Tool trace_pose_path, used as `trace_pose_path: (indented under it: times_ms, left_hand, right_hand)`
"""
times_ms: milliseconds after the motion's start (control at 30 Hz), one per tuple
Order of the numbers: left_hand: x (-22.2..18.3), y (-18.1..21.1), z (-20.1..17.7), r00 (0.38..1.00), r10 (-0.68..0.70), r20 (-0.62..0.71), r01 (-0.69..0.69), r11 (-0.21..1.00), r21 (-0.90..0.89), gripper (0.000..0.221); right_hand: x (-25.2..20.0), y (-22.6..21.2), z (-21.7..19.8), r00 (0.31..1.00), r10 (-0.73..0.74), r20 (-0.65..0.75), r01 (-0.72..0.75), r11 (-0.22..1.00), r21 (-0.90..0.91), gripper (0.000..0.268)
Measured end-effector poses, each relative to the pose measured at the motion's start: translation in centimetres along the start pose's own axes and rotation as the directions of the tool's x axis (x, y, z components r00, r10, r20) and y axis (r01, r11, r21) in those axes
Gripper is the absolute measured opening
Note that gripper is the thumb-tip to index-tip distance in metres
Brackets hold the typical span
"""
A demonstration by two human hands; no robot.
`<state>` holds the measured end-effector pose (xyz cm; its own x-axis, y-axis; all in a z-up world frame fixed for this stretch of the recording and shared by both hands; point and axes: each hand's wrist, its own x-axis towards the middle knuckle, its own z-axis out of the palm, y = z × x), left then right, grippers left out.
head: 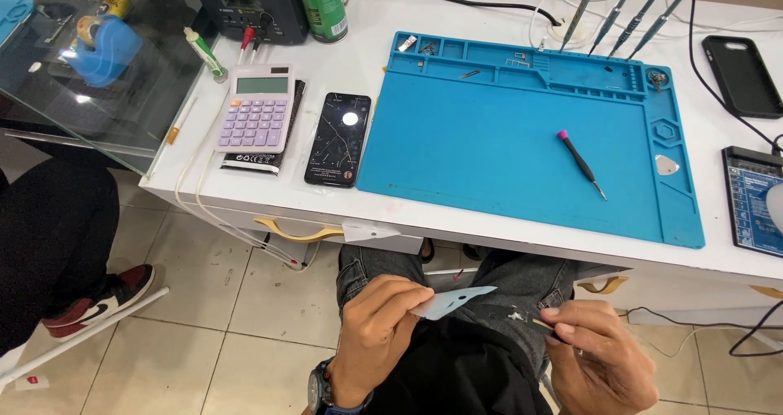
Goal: Preparing a new mobile phone component by removing it from its anti-static packaging and inspecting it at a repair station.
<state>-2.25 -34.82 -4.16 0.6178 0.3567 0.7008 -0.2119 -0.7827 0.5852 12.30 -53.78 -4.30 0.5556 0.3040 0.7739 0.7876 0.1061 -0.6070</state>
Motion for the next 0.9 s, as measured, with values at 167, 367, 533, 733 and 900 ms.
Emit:
trace_pose_path:
  times_ms: [167, 367, 533, 733, 900]
  left_hand:
    - [-0.2, 0.1, 0.1, 0.989, -0.122, 0.086, 0.127, 0.991, -0.053, 0.01]
    - [-0.7, -0.1, 0.5, 0.979, -0.134, 0.153, 0.157, 0.976, -0.151, 0.01]
    - [-0.8, -0.1, 0.6, 0.969, -0.149, 0.196, 0.184, 0.967, -0.174, 0.011]
    - [-0.8, 0.2, 0.0, 0.947, -0.181, 0.267, 0.234, 0.955, -0.181, 0.014]
    - [-1.9, -0.2, -0.5, 0.943, -0.138, 0.302, 0.202, 0.961, -0.191, 0.009]
  right_hand:
    - [-0.3, -0.5, 0.6, 0.999, 0.05, 0.003, -0.05, 0.998, -0.024, 0.007]
    - [0.1, -0.8, 2.3, 0.997, 0.047, -0.066, -0.048, 0.999, -0.004, 0.007]
    - [1.9, -1.4, 2.4, 0.995, -0.087, 0.055, 0.088, 0.996, -0.019, 0.005]
    - [3.4, -1.9, 2.1, 0.957, -0.168, 0.237, 0.179, 0.983, -0.029, 0.003]
    - [4.3, -2.4, 1.5, 0.852, -0.125, 0.508, 0.175, 0.983, -0.051, 0.004]
